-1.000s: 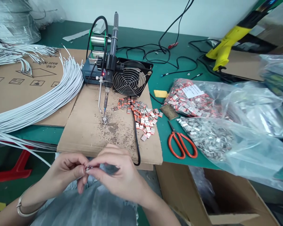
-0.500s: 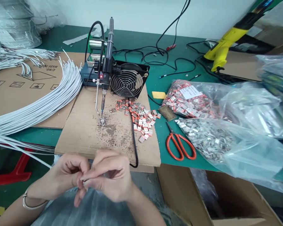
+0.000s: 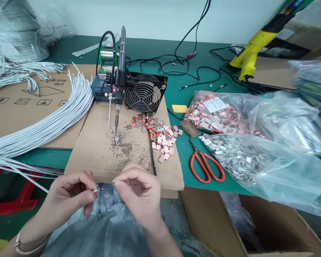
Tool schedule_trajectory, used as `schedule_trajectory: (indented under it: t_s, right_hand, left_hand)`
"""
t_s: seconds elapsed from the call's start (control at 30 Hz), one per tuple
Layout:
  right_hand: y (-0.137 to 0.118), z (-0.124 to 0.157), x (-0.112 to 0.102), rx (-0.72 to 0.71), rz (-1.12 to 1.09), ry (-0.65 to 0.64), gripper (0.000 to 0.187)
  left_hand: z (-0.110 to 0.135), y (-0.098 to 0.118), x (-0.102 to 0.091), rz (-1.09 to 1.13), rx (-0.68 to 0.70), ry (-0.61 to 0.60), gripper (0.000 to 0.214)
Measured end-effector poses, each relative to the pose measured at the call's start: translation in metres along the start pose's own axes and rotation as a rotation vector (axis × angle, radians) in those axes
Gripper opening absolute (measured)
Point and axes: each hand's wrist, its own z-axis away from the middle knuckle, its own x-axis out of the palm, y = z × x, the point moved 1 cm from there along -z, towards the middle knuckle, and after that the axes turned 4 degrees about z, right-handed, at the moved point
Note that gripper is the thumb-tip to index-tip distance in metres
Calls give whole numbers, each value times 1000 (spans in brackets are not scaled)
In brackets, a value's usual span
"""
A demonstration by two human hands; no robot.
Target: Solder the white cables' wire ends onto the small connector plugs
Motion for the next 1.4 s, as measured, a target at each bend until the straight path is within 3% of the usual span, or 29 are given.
schedule_trajectory:
  t_s: [0.13,0.33,0.6,0.67,0.73,0.77,0.83,0.93,1.1,1.2,1.4]
  right_hand:
    - [-15,-6,-11,12,323,-289,12]
    - [-18,-10,-7,-46,396,-367,10]
    - [5,5,13,-42,-6,-23,14]
    - [4,3,11,-24,-180,110,17]
    - [1,0,6,-34,-213,203,17]
    - [-2,-2,3,-30,-149,172,13]
    - [-7,-6,0,19,59,-49,6]
    - [-14,-11,-1,106,267,-344,11]
    - [-21,-15,-1,110,383,-452,8]
    - [-16,-11,2,70,336,-403,14]
    - [0,1,14,-114,233,-123,15]
  left_hand:
    - [1,0,-1,-85,-10,2,13]
    - [1,-3,-1,-109,-75,-9,14]
    - [0,-10,3,137,-131,0,29]
    - [2,-10,1,170,-108,1,26]
    - [4,-9,-1,186,-87,20,24]
    - [5,-8,-2,179,-82,29,23]
    - [5,-5,-2,144,-84,46,24]
    - [4,-2,-2,68,-116,62,22]
    - [5,-1,-1,-10,-130,68,18]
    - [3,-2,-1,-11,-121,76,19]
    - [1,-8,0,140,-153,51,28]
